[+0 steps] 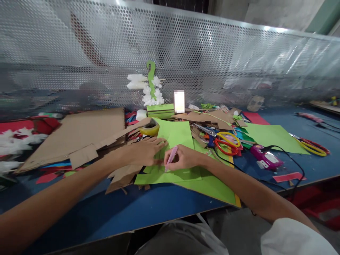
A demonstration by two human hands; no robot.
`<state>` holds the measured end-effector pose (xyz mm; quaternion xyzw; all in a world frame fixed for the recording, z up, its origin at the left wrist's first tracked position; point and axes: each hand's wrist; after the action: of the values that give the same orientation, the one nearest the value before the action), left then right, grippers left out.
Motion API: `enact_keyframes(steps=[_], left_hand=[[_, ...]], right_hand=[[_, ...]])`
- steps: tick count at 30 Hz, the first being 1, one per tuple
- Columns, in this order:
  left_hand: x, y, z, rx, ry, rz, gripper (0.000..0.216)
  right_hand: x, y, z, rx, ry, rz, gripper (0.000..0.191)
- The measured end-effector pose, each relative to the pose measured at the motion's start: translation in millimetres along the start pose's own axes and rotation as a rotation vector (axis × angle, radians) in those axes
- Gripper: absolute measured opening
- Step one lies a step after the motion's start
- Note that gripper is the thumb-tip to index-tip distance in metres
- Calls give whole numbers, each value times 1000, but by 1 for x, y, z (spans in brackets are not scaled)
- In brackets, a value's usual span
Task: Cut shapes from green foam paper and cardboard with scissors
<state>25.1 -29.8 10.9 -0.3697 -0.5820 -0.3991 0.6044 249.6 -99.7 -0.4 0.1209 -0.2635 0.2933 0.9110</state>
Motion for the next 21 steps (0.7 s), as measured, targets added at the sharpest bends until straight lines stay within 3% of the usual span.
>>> enact_keyframes(steps=[13,17,21], left_hand=[[-5,1,3,23,-5,-10,68],[-7,1,5,9,-1,-19,71],[-9,1,7,9,-7,-9,73]], right_hand=[[0,0,-1,12,23,-3,21],[1,0,-4,30,-22,-1,14],[1,0,-1,23,19,8,22]])
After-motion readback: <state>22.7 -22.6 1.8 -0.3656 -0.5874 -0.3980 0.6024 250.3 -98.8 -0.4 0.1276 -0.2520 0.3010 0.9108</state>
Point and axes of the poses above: each hand's wrist, its own y-axis towards the middle knuckle, its own x-axis out of the back of the hand, z = x × y, and after that the axes turned 6 degrees about -z, right-handed
